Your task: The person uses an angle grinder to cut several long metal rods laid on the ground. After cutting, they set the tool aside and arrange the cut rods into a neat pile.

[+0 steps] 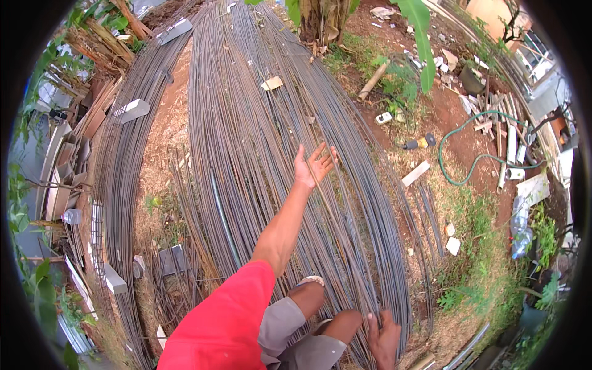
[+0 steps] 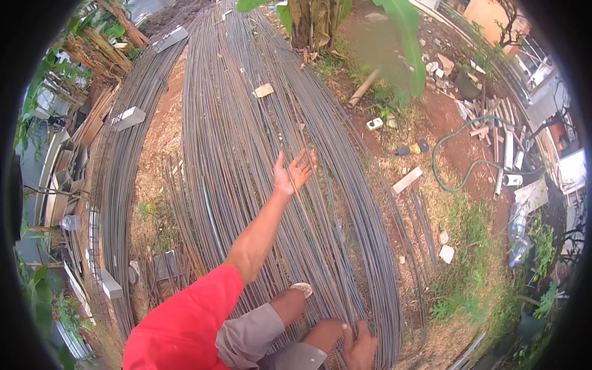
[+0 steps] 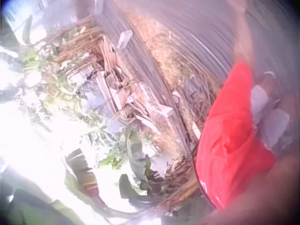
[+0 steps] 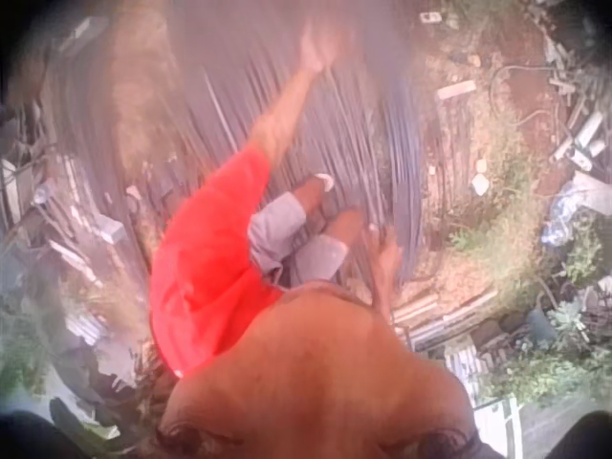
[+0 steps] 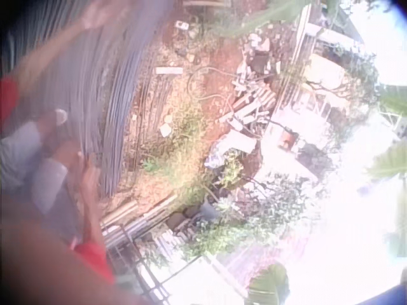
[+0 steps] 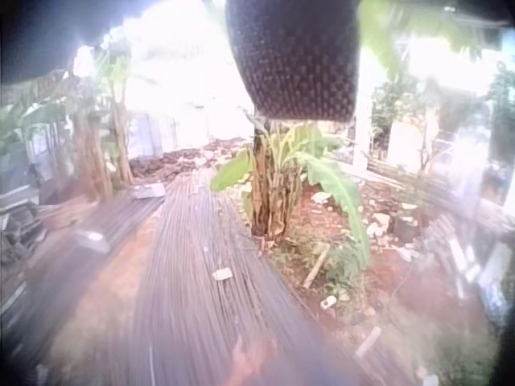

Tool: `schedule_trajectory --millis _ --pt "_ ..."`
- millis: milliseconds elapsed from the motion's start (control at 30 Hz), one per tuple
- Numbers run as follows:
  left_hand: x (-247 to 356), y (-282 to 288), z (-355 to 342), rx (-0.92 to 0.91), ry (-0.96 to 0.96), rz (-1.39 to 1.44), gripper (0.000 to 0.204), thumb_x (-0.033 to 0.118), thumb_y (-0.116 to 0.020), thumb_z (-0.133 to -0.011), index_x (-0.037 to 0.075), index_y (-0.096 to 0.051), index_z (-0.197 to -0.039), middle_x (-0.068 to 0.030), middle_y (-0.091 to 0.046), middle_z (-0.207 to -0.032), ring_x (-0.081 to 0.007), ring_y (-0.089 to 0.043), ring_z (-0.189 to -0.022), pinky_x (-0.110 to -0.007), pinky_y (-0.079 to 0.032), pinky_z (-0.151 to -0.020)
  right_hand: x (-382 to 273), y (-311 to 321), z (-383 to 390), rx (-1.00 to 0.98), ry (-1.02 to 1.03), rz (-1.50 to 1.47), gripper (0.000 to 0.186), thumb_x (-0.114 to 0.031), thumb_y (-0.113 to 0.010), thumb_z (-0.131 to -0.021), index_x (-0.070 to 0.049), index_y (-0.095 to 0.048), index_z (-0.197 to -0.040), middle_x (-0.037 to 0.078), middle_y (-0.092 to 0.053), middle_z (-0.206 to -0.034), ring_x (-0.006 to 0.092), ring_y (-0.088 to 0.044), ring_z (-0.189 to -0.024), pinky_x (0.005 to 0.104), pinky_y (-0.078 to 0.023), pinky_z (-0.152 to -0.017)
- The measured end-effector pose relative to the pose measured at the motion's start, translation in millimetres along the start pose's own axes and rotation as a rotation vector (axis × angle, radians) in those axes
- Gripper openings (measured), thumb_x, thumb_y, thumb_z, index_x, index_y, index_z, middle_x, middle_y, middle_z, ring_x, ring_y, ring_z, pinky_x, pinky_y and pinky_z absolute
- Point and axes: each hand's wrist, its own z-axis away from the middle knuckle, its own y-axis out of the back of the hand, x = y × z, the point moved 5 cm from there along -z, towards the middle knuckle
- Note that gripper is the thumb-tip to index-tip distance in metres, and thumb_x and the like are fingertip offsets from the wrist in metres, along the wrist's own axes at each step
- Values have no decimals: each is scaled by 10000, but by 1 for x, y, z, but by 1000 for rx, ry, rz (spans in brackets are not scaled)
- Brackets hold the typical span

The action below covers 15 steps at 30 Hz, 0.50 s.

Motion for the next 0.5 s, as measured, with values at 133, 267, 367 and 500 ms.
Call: schedule_trajectory --millis 133,267,367,500 --pt "46 -72 -27 101 101 -134 676 670 -499 -1042 44 -578 -1285 -118 -604 -942 -245 -637 -830 -401 -609 -763 9 6 36 -157 -182 -33 504 -434 -667 -1020 12 -710 -1251 268 -747 -1070 431 -718 -972 507 -554 -881" --pt "47 -70 -18 619 -18 -468 516 645 -502 -1061 176 -466 -849 85 -328 -605 -67 -298 -455 -258 -276 -384 -26 34 24 -440 -264 -102 658 -522 -605 -1029 -15 -608 -1447 233 -768 -1104 381 -734 -979 498 -561 -882" --pt "30 -83 -2 645 -25 -498 492 582 -487 -1092 161 -438 -842 52 -334 -575 -98 -316 -438 -296 -254 -399 -12 22 -86 -525 -496 -223 700 -558 -603 -1022 -34 -584 -1486 200 -766 -1177 363 -724 -1059 485 -540 -981" --pt "16 -73 18 847 53 -628 461 546 -567 -1074 147 -487 -857 44 -431 -621 -102 -421 -489 -305 -360 -439 -129 -39 -373 -262 -42 -130 797 -636 -630 -976 -25 -567 -1483 248 -613 -1455 312 -532 -1426 422 -382 -1201"
